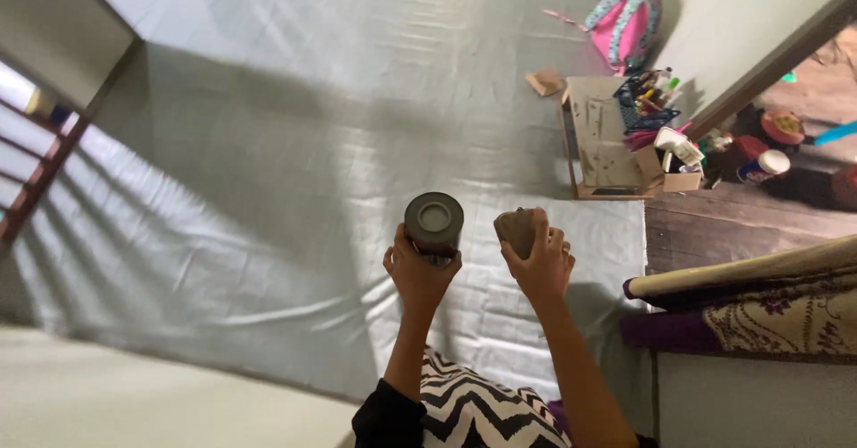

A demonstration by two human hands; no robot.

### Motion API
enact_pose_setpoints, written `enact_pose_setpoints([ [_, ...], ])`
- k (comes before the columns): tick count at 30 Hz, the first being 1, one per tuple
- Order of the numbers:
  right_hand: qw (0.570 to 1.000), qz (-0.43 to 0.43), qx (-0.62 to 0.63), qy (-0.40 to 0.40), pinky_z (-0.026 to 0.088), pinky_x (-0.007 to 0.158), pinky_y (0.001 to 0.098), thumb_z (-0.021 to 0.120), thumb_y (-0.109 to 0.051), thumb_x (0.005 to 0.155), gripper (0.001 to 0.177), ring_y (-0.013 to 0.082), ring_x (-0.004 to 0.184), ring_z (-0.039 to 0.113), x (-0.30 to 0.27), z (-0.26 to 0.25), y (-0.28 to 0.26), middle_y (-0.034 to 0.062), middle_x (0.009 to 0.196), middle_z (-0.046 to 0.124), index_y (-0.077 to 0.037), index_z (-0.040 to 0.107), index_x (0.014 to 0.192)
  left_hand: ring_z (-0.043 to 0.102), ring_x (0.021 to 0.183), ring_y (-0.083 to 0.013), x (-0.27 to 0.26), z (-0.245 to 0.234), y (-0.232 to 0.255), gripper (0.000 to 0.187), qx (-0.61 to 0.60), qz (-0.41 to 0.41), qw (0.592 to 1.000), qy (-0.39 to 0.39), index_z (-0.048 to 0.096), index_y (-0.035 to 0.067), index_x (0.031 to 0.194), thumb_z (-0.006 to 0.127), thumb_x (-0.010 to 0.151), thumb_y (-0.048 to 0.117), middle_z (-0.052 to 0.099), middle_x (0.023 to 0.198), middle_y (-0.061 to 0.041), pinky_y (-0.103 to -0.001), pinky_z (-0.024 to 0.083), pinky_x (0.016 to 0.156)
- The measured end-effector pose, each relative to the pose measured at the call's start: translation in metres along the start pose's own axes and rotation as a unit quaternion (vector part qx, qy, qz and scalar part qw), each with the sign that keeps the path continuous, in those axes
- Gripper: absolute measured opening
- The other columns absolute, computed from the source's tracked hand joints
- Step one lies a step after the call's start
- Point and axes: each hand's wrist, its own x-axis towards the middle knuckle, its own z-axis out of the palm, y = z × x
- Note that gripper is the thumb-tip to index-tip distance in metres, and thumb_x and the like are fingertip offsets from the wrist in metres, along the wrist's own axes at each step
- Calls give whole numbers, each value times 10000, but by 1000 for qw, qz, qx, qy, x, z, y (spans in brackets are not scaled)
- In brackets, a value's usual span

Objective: Organizing and moving various small household items and electronics from a chest to a shelf area.

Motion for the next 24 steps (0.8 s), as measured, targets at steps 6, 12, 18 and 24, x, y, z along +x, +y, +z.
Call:
enact_pose_setpoints([
  [6, 997, 65, -10, 27, 427, 972, 616, 795, -503, 755, 968, 437, 1171, 552, 100, 36, -19, 197, 1304, 535, -257, 339, 1573, 591, 1200, -328, 125, 45, -18, 1129, -8, 56, 998, -41, 313, 2, 1482, 917, 610, 387, 637, 1250, -181, -569, 301, 1125],
  [12, 990, 118, -23, 68, 415, 979, 617, 810, -530, 735, 987, 425, 1195, 543, 195, 64, -32, 195, 1296, 546, -231, 350, 1555, 613, 1193, -319, 260, 81, -23, 1094, -39, 126, 989, -61, 361, 26, 1457, 922, 588, 382, 652, 1284, -153, -587, 305, 1094],
  [18, 979, 174, -29, 104, 451, 961, 609, 804, -530, 748, 999, 438, 1164, 577, 271, 74, -27, 201, 1294, 580, -203, 351, 1576, 622, 1178, -322, 353, 137, -16, 1085, -35, 172, 981, -86, 371, 29, 1475, 921, 614, 395, 653, 1278, -142, -592, 333, 1102],
  [24, 964, 199, -14, 177, 461, 960, 599, 812, -489, 734, 1003, 453, 1158, 582, 363, 71, -10, 221, 1330, 580, -180, 361, 1574, 631, 1173, -309, 429, 226, 1, 1055, -42, 197, 972, -124, 384, 31, 1456, 919, 627, 402, 652, 1258, -148, -583, 337, 1096],
])
